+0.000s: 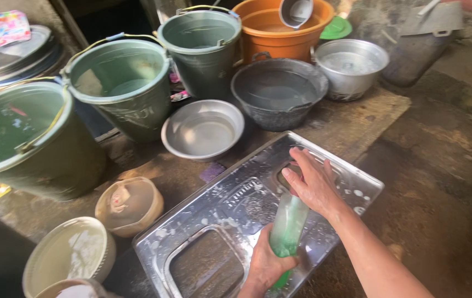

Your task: The person scrubs a stainless steel tray with a steel wool pad, rinses it with water from a nearby bucket, and applies liquid soap to continue cleaning. The tray is handled repeatedly, with both hands used to scrub and rinse different sections.

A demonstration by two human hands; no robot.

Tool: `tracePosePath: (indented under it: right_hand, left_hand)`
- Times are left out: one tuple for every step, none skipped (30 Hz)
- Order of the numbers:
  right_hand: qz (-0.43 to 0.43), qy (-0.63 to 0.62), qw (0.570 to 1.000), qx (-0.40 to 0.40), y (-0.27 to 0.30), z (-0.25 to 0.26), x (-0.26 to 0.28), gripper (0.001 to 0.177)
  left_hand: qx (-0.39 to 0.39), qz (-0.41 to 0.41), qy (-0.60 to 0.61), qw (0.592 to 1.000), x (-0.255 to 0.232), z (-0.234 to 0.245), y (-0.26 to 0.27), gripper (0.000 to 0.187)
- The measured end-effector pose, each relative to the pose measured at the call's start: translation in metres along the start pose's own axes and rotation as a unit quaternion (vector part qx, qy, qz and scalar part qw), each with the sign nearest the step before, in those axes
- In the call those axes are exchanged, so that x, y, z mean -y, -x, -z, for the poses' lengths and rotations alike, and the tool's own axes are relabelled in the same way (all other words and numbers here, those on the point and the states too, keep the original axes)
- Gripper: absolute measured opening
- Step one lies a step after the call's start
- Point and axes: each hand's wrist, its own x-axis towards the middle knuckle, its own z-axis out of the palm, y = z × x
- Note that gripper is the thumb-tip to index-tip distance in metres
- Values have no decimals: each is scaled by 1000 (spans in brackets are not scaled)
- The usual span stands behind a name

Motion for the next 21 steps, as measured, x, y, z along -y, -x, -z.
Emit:
tracePosePath:
  right_hand:
    - [20,-29,999,-15,2,-6,10,70]
    - [42,-59,997,-28,2,-12,19,74]
    - [56,-74,995,-23,3,-20,27,74]
    - [69,-89,993,-19,7,-27,33,75]
    - [82,-104,991,-15,11,-37,37,75]
    - [72,-85,994,1,15,-47,39,74]
    - [62,-66,996,17,20,-58,39,74]
    - [50,-45,997,31,24,-70,38,73]
    - [36,-20,998,56,28,-83,35,74]
    - [19,6,997,81,33,-95,30,74]
    - [1,32,994,105,37,-107,25,75]
    - [-22,69,989,126,42,-117,18,76]
    - [-45,106,983,146,46,-127,12,77]
    - [-69,142,974,164,48,-136,7,78]
    - [-81,156,969,176,48,-142,2,78]
    - [-94,169,963,189,51,-148,-3,79]
    - [-108,182,956,203,52,-152,-7,80]
    - [-117,194,950,214,51,-155,-8,80]
    - [-127,205,944,224,50,-159,-9,79]
    - [-137,216,938,234,48,-161,-11,79]
    - [-128,219,939,232,46,-163,-13,78]
  left_hand:
    - [-25,-6,8,1000,2,6,-1,97]
    - [-53,-12,17,998,5,13,-1,96]
    - [-90,-21,35,995,8,24,-4,93]
    - [-125,-30,52,990,12,39,-11,91]
    - [-160,-39,68,984,17,52,-14,89]
    - [-199,-19,99,975,23,68,-18,85]
    - [-237,0,129,963,30,90,-25,81]
    - [-267,-21,185,946,37,112,-29,84]
    - [-295,-42,239,924,46,135,-34,88]
    - [-354,-50,218,908,55,158,-41,86]
    - [-412,-56,197,888,64,182,-48,84]
    - [-424,-117,241,865,72,206,-57,80]
    - [-434,-176,284,836,81,226,-64,77]
    - [-449,-200,306,815,90,246,-70,83]
    - [-463,-224,327,792,99,266,-77,89]
    - [-494,-204,318,783,109,281,-83,90]
    - [-524,-183,307,773,118,295,-90,91]
    - [-530,-208,298,766,128,307,-94,95]
    - [-536,-234,289,758,137,319,-98,99]
    - [-551,-224,276,755,146,327,-103,100]
    - [-566,-215,263,751,154,334,-107,100]
